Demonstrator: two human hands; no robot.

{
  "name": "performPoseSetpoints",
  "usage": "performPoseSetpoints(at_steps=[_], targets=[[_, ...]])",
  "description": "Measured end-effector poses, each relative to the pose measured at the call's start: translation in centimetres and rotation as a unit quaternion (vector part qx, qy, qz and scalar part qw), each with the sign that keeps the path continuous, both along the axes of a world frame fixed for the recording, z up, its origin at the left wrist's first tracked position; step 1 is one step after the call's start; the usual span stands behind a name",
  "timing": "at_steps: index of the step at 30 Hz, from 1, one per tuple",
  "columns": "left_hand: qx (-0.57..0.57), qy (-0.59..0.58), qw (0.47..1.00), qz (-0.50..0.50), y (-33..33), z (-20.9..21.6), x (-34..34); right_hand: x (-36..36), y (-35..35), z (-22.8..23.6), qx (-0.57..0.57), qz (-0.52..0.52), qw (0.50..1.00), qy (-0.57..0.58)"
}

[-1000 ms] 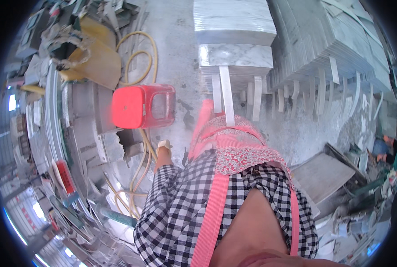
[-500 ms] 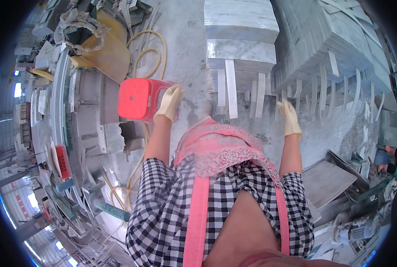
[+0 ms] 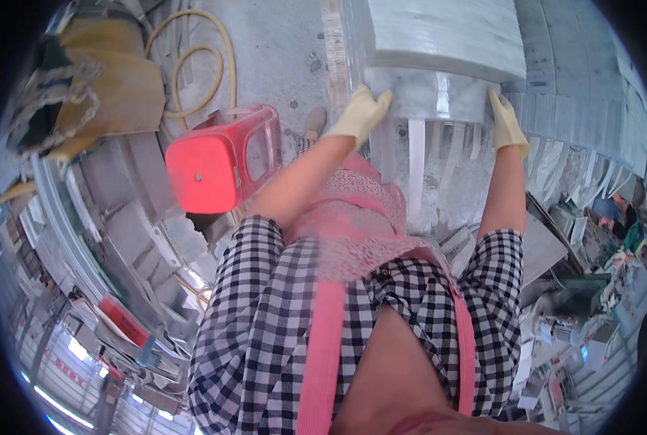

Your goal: The person repeatedly picks up rectangular stone slabs and rubs their edges against a moving belt sander to smooth them. After each pass, the person places the slab onto a growing stack on the floor. The process is repeated for multiple slabs.

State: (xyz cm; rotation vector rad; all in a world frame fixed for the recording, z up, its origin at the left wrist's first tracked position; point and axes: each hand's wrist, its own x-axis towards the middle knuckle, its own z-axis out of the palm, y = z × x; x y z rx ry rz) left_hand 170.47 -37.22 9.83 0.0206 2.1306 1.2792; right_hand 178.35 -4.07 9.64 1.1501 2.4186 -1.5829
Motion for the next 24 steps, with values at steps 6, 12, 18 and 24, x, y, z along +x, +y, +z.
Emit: performPoseSetpoints(at_steps=[6, 12, 18, 24], targets=[[-0.028, -0.067, 0.997, 0.032, 4.7, -3.4, 3.9, 4.0, 4.8, -4.4, -0.036, -0.090, 0.995, -0.023], [-0.066, -0.036, 0.997, 0.008, 6.0, -3.2, 5.0, 6.4, 6.5, -6.7, 0.025, -0.116, 0.993, -0.018], [-0.088, -0.051, 0.989, -0.107, 5.9, -0.4, 3.7, 6.9, 3.1, -4.9, 0.123, -0.167, 0.978, 0.038], [-0.044, -0.069, 0.968, -0.236, 3.7, 0.7, 2.0, 16.6, -7.3, -3.3, 0.186, -0.317, 0.901, 0.233]])
